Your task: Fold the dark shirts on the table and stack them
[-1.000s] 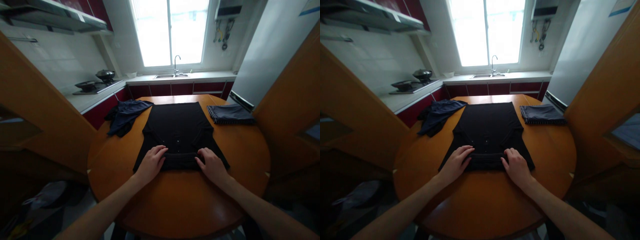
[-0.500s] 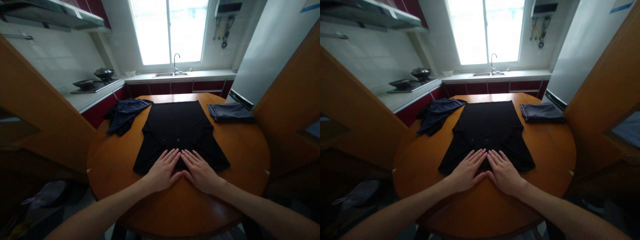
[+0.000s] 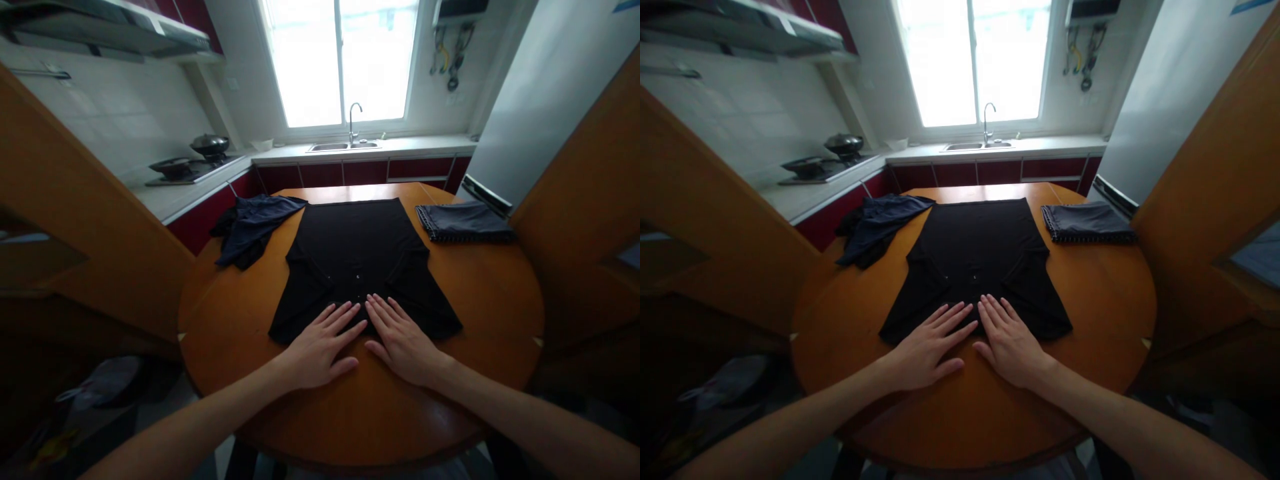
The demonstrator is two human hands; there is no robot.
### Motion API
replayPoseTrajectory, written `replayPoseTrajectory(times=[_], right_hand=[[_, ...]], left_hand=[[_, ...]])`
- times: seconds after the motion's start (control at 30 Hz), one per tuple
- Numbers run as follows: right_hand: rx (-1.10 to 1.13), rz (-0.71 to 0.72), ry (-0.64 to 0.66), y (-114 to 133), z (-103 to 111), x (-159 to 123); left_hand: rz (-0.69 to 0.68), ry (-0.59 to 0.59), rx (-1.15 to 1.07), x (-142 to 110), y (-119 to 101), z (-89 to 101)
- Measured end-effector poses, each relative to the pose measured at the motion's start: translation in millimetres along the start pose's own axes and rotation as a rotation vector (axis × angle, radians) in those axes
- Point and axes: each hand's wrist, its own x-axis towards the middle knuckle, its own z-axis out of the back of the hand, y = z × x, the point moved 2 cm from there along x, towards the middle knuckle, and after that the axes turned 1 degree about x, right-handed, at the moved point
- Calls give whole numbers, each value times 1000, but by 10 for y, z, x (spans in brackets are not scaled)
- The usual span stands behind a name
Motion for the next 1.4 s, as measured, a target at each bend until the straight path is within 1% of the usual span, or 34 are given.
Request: replayPoseTrajectory(times=[0.1,0.3,0.57,0.73,0.93,1.17,1.23,1.3,1.37,1.4], right_hand=[[13,1,0,14,32,-15],[46,90,68,55,82,-88],[54,52,49,49,83,-81],[55,48,51,37,80,-91],[60,56,53,10,98,-101],[58,63,54,-1,130,-134],[70,59,33,-23,126,-153],[94,29,-26,-79,139,-166],[118,-53,-112,-175,180,-166],[125,-111,-151,-234,208,-159]], left_hand=[[5,5,-8,-17,4,13],[10,19,-2,1,-9,5],[16,21,-12,-7,-6,-6],[12,9,-17,-5,-6,15],[-16,-23,-18,-39,23,-3],[-6,4,-4,-132,33,-14],[-2,-1,-1,-176,36,-11],[-2,-28,-2,-219,52,7],[41,-108,-3,-249,100,53],[97,-170,-7,-256,142,86]])
